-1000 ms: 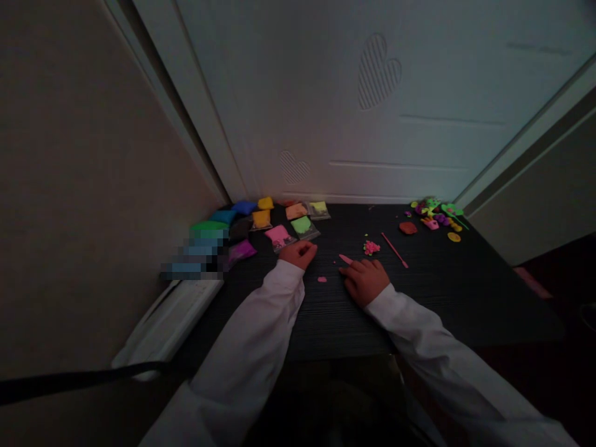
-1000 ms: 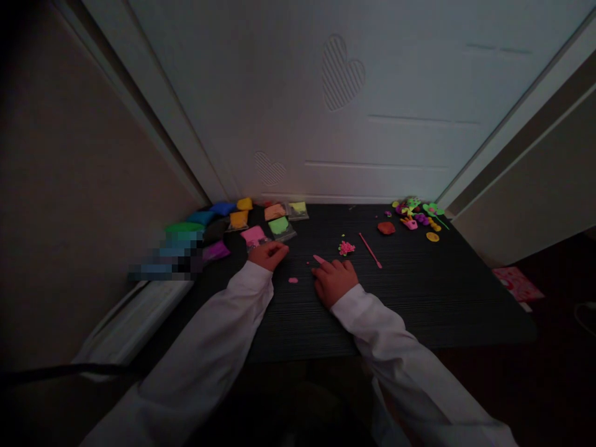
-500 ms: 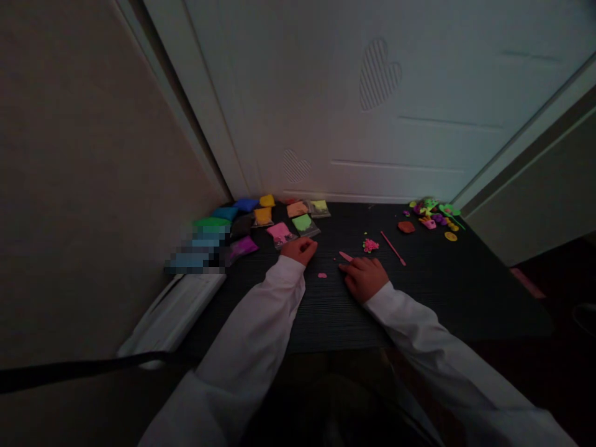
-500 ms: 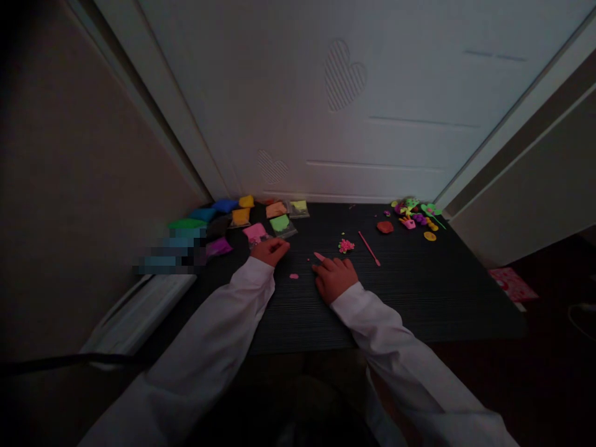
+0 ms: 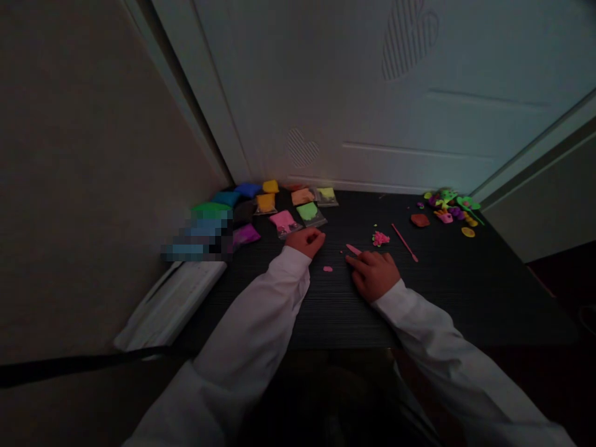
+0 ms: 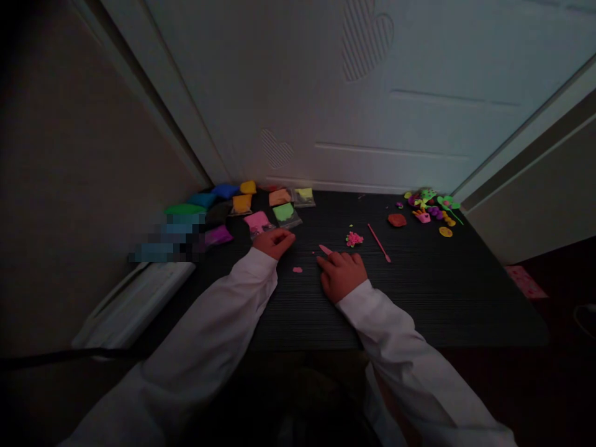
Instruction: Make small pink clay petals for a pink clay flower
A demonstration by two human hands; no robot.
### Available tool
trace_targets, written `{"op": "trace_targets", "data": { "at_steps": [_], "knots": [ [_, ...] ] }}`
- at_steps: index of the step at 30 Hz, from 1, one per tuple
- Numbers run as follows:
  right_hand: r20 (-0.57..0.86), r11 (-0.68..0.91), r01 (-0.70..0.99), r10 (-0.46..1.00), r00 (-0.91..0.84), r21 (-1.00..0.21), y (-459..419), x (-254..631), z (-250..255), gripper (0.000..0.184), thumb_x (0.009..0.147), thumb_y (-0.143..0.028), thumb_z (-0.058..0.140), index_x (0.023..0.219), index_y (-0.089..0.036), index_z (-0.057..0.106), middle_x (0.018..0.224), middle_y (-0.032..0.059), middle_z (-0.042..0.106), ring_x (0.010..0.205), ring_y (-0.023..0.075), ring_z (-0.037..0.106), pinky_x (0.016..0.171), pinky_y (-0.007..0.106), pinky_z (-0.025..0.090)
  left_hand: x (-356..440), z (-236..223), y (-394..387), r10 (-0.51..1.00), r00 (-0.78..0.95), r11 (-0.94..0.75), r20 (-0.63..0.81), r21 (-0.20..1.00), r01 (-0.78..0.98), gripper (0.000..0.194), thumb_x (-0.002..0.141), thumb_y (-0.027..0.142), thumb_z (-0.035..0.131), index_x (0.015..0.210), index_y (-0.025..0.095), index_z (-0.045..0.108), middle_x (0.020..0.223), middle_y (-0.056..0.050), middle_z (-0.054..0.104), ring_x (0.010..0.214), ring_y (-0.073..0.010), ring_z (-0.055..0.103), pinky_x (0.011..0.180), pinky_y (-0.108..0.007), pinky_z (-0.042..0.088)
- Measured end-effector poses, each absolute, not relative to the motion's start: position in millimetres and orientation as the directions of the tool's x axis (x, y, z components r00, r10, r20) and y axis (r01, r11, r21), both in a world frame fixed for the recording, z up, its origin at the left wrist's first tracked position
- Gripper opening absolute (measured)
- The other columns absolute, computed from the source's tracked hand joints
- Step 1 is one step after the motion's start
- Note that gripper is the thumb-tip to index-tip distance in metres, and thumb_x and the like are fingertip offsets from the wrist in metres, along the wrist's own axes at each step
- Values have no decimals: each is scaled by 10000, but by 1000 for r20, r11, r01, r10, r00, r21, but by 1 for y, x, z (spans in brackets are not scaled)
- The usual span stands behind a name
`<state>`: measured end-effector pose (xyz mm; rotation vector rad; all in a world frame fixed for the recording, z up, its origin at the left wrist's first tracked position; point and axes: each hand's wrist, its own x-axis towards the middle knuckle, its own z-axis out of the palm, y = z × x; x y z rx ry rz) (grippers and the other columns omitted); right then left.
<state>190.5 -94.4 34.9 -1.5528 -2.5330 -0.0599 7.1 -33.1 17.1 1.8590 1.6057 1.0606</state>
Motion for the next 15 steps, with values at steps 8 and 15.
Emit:
{"op": "trace_targets", "data": {
  "at_steps": [8, 15],
  "knots": [
    [177, 440, 889, 892, -417, -126, -90, 193, 35, 309, 728, -256, 374, 1009, -257, 503, 901, 37, 505, 821, 184, 397, 671, 310, 227, 5, 18, -33, 967, 30, -217, 254, 751, 623, 238, 656, 351, 455, 630, 147, 575, 499, 23, 505, 466, -82, 435, 463, -193, 329],
    [245, 425, 885, 893, -377, -189, -90, 198, 33, 363, 720, -214, 376, 1070, -261, 457, 904, 37, 492, 813, 161, 415, 673, 295, 233, 4, 16, -32, 965, 27, -221, 262, 750, 623, 253, 655, 379, 446, 614, 158, 562, 482, 32, 491, 463, -82, 434, 441, -188, 319]
  ]
}}
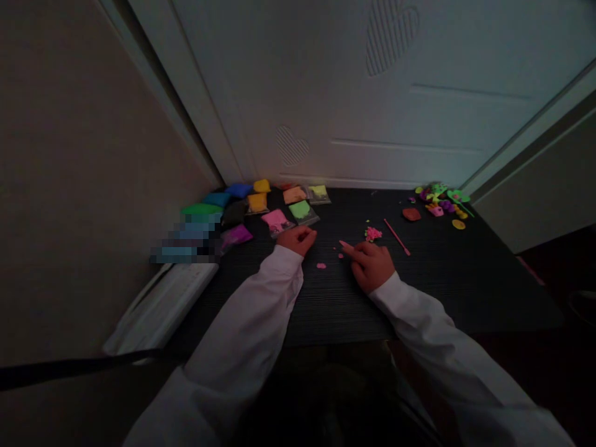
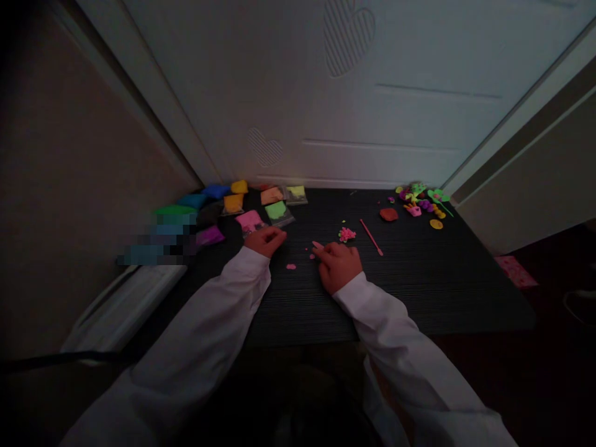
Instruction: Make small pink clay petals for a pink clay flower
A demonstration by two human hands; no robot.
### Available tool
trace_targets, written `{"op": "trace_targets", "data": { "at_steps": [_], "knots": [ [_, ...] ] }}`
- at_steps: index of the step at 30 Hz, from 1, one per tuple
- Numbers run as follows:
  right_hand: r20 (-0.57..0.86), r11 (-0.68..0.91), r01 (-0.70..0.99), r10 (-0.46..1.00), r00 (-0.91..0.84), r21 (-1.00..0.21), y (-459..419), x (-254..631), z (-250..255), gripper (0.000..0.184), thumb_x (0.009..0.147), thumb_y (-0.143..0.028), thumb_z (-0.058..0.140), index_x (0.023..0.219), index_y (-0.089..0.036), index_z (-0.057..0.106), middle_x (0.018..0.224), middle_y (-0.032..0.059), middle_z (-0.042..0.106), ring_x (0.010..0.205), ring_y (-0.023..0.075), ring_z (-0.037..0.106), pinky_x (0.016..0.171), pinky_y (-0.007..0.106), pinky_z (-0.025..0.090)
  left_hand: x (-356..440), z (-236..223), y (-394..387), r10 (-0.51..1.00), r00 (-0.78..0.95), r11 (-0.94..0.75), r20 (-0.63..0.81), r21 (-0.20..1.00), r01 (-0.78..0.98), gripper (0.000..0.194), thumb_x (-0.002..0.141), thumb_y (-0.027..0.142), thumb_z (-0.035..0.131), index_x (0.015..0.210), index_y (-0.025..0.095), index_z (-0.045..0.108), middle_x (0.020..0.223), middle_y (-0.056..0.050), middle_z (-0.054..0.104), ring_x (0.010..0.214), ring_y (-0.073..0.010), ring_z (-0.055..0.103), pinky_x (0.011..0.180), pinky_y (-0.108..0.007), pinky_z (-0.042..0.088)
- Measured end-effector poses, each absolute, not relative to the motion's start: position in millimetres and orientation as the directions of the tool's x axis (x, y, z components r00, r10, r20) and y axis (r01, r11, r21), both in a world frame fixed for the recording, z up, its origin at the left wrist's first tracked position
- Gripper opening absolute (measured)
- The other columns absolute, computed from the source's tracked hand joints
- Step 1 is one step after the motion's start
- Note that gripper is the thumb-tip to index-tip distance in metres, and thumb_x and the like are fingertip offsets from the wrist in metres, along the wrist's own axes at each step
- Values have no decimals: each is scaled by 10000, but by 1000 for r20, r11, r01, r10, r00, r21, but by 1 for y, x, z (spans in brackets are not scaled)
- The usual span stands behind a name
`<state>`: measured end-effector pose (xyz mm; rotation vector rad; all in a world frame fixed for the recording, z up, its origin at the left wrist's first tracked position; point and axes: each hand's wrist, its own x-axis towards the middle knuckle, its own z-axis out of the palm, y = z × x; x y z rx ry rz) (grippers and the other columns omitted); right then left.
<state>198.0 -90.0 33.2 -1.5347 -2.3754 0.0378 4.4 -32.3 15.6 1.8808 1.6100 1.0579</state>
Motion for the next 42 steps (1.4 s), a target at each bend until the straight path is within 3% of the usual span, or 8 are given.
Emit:
{"op": "trace_targets", "data": {
  "at_steps": [5, 15, 26, 33, 42],
  "knots": [
    [196, 454, 885, 882, -429, -104, -94, 191, 36, 313, 715, -240, 392, 1006, -250, 506, 899, 47, 508, 825, 185, 397, 694, 332, 201, 4, 14, -32, 964, 34, -230, 265, 759, 609, 261, 656, 385, 441, 597, 160, 559, 474, 29, 490, 456, -82, 435, 443, -194, 320],
    [214, 453, 881, 882, -420, -138, -91, 194, 35, 327, 721, -222, 376, 1027, -239, 489, 902, 43, 511, 810, 168, 410, 689, 314, 204, 6, 19, -34, 965, 28, -217, 259, 738, 639, 262, 658, 378, 441, 631, 154, 573, 497, 20, 508, 467, -88, 447, 458, -203, 329],
    [179, 479, 876, 869, -462, -64, -92, 191, 39, 295, 726, -255, 377, 990, -262, 508, 906, 26, 526, 803, 182, 398, 676, 334, 190, 5, 19, -33, 969, 43, -214, 244, 735, 644, 260, 666, 378, 436, 631, 160, 573, 487, 29, 494, 463, -81, 431, 442, -193, 317],
    [232, 470, 876, 869, -438, -109, -94, 197, 34, 318, 726, -239, 371, 1021, -254, 488, 892, 33, 506, 811, 172, 407, 677, 310, 208, 5, 21, -35, 964, 32, -220, 263, 728, 650, 258, 681, 366, 430, 624, 157, 569, 475, 30, 480, 460, -79, 422, 445, -194, 309],
    [193, 488, 872, 860, -473, -40, -94, 190, 36, 301, 731, -252, 375, 1003, -252, 505, 905, 43, 519, 806, 181, 399, 681, 325, 188, 3, 19, -34, 968, 54, -224, 246, 741, 634, 266, 676, 387, 434, 627, 161, 567, 482, 31, 485, 459, -78, 427, 439, -191, 310]
  ]
}}
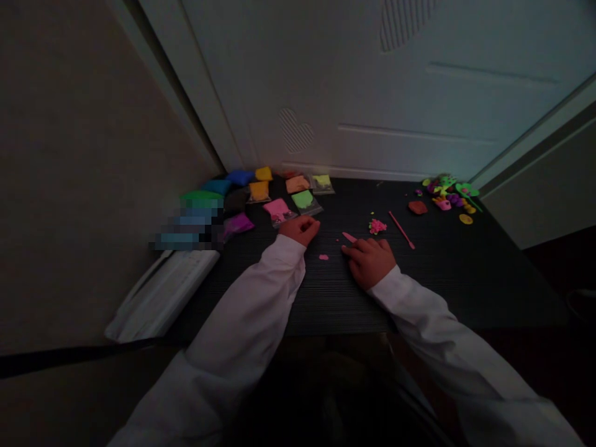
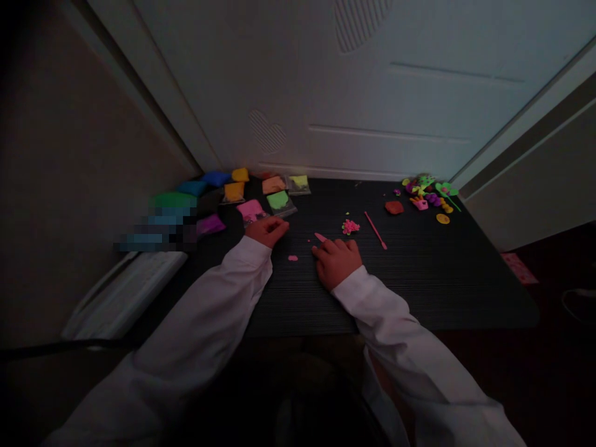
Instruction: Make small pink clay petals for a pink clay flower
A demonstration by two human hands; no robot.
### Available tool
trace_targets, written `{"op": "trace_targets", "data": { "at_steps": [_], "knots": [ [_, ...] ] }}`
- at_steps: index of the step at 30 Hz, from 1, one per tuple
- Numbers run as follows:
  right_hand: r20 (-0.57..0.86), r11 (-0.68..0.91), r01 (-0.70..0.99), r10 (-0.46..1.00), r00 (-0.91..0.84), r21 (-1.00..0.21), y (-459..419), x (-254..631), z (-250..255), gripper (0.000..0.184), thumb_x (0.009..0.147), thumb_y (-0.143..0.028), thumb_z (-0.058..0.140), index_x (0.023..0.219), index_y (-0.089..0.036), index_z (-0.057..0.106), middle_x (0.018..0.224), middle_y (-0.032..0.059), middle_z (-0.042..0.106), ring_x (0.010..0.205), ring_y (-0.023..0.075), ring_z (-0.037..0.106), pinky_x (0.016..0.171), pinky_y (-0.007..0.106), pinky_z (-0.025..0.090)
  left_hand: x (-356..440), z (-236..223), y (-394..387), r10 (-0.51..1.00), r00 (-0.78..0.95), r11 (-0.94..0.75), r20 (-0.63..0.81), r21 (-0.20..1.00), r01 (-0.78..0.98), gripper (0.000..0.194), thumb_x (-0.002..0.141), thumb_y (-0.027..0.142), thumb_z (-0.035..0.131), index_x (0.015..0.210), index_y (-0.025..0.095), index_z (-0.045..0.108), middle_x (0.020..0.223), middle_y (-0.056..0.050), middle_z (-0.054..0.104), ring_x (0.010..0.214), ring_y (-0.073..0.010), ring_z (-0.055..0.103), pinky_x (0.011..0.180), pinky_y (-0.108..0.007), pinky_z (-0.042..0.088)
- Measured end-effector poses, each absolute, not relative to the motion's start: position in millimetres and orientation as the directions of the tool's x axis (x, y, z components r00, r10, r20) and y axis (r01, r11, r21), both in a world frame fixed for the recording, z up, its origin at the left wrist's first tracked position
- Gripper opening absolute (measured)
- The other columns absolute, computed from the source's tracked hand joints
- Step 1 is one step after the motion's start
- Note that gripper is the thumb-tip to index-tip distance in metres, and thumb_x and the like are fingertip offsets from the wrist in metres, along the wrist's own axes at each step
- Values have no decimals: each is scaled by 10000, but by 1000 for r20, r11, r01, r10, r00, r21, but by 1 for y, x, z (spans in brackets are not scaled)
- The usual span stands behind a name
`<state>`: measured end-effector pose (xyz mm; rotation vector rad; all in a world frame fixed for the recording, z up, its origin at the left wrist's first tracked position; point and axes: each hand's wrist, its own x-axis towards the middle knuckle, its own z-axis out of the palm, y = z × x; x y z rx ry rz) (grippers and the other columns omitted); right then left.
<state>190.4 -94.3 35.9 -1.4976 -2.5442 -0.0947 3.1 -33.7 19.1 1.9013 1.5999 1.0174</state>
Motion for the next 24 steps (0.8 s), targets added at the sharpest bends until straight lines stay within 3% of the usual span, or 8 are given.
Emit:
{"op": "trace_targets", "data": {
  "at_steps": [14, 24],
  "knots": [
    [207, 463, 883, 874, -440, -80, -96, 192, 36, 286, 733, -248, 377, 981, -247, 519, 891, 43, 507, 819, 177, 403, 686, 315, 193, 4, 26, -36, 976, 75, -204, 203, 750, 630, 261, 672, 375, 431, 637, 156, 569, 476, 33, 478, 460, -82, 417, 440, -196, 310],
    [200, 457, 884, 879, -433, -92, -96, 192, 36, 297, 722, -248, 383, 987, -236, 515, 916, 48, 495, 838, 186, 397, 696, 322, 204, 7, 25, -38, 966, 24, -216, 257, 754, 621, 253, 680, 357, 419, 605, 159, 557, 458, 37, 456, 449, -76, 400, 438, -196, 300]
  ]
}}
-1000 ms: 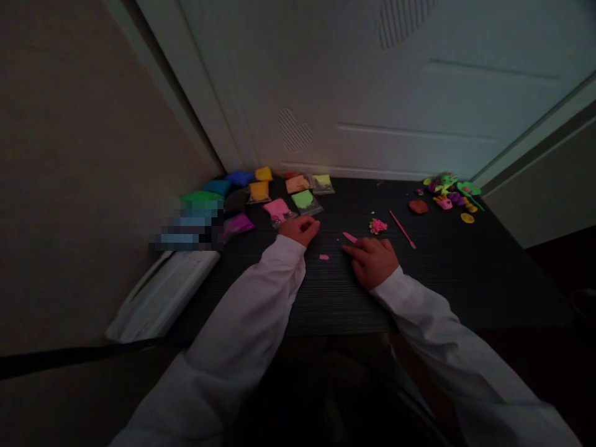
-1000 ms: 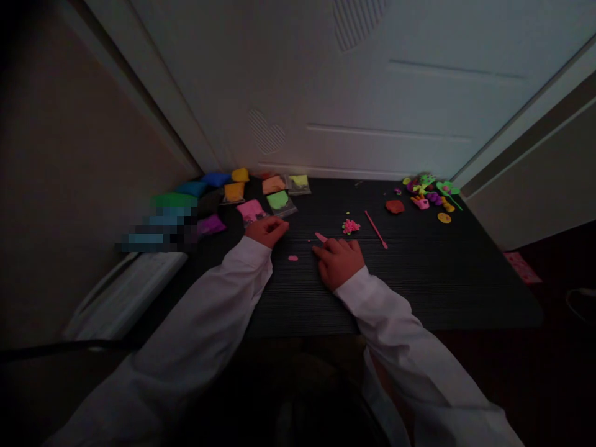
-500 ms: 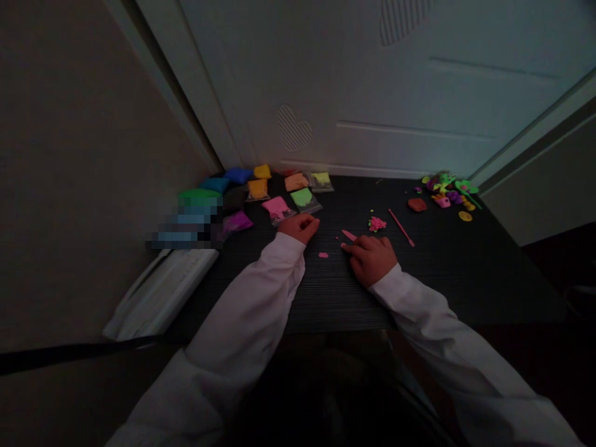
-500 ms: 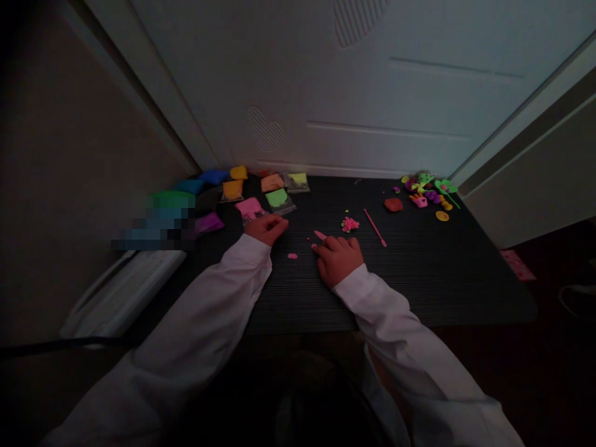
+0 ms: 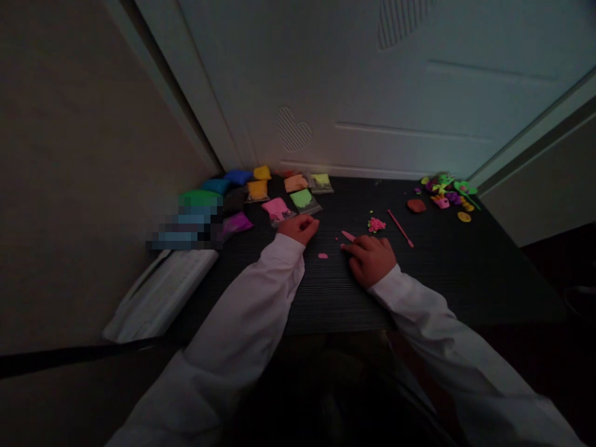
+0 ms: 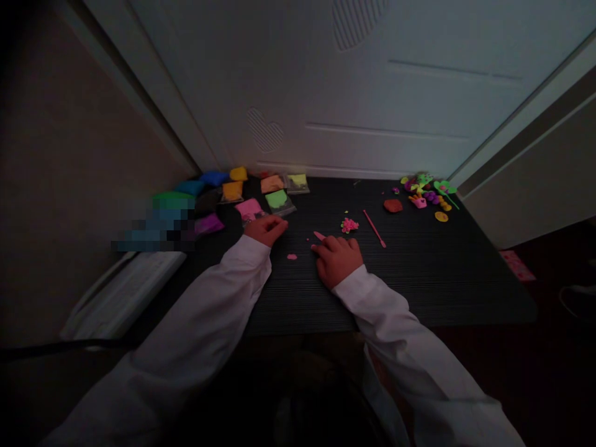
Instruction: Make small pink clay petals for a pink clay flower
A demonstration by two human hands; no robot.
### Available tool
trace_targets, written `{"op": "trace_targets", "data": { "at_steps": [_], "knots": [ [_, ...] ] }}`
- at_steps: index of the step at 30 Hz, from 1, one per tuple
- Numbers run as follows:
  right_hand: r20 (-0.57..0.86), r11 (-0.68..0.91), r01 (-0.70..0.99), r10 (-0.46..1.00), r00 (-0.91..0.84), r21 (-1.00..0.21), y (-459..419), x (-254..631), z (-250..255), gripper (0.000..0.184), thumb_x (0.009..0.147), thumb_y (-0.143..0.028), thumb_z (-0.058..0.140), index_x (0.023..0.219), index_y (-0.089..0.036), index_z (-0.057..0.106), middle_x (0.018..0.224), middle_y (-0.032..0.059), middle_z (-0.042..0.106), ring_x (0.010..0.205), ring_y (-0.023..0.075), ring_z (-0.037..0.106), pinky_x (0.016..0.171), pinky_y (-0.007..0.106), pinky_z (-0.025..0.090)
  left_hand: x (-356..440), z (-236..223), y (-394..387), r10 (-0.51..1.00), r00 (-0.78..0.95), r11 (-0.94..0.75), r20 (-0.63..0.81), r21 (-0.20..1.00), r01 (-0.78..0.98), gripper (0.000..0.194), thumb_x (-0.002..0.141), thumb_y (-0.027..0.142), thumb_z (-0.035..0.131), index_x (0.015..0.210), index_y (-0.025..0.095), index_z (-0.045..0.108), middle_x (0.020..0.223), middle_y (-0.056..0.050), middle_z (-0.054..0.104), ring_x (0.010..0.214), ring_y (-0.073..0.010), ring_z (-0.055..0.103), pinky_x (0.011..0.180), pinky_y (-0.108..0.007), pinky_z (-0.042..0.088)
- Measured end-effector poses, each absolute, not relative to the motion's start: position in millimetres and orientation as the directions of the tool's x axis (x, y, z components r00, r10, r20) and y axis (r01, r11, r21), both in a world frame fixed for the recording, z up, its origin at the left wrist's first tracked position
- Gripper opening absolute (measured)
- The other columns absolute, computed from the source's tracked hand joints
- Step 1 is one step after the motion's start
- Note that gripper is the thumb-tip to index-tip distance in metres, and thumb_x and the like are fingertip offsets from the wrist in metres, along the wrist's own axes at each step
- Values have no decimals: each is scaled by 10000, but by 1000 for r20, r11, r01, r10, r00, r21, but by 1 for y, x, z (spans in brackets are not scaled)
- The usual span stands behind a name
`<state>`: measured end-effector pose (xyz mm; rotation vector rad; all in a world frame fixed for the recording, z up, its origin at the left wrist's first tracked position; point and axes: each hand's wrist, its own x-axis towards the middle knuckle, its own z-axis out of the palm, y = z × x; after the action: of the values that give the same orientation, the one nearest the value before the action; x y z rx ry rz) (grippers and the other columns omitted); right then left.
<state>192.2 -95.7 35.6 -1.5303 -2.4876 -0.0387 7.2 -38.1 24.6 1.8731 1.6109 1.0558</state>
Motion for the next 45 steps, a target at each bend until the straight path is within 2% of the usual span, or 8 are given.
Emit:
{"op": "trace_targets", "data": {
  "at_steps": [19, 32, 38, 45],
  "knots": [
    [175, 451, 891, 882, -438, -44, -97, 190, 39, 350, 713, -262, 395, 1057, -275, 458, 928, 48, 472, 837, 192, 389, 685, 324, 201, 7, 22, -36, 974, 5, -183, 228, 769, 613, 242, 659, 362, 446, 600, 159, 563, 448, 35, 455, 441, -78, 400, 427, -195, 299],
    [189, 422, 903, 896, -402, -81, -96, 191, 37, 331, 715, -245, 381, 1029, -237, 486, 944, 57, 474, 844, 188, 397, 688, 306, 222, 7, 23, -38, 968, 9, -202, 252, 753, 626, 247, 675, 364, 432, 621, 166, 569, 485, 29, 496, 473, -89, 429, 454, -205, 314],
    [211, 423, 900, 894, -395, -108, -97, 192, 36, 303, 714, -251, 383, 986, -231, 516, 921, 51, 485, 834, 184, 401, 694, 306, 221, 8, 26, -39, 969, 17, -203, 247, 754, 624, 247, 675, 359, 429, 610, 164, 565, 457, 36, 463, 451, -84, 409, 449, -205, 307],
    [226, 429, 898, 888, -400, -97, -98, 192, 36, 301, 713, -264, 383, 983, -248, 515, 922, 41, 480, 835, 179, 401, 702, 308, 223, 7, 24, -37, 971, 17, -197, 237, 768, 610, 242, 666, 357, 444, 614, 158, 571, 471, 31, 475, 457, -82, 410, 452, -201, 312]
  ]
}}
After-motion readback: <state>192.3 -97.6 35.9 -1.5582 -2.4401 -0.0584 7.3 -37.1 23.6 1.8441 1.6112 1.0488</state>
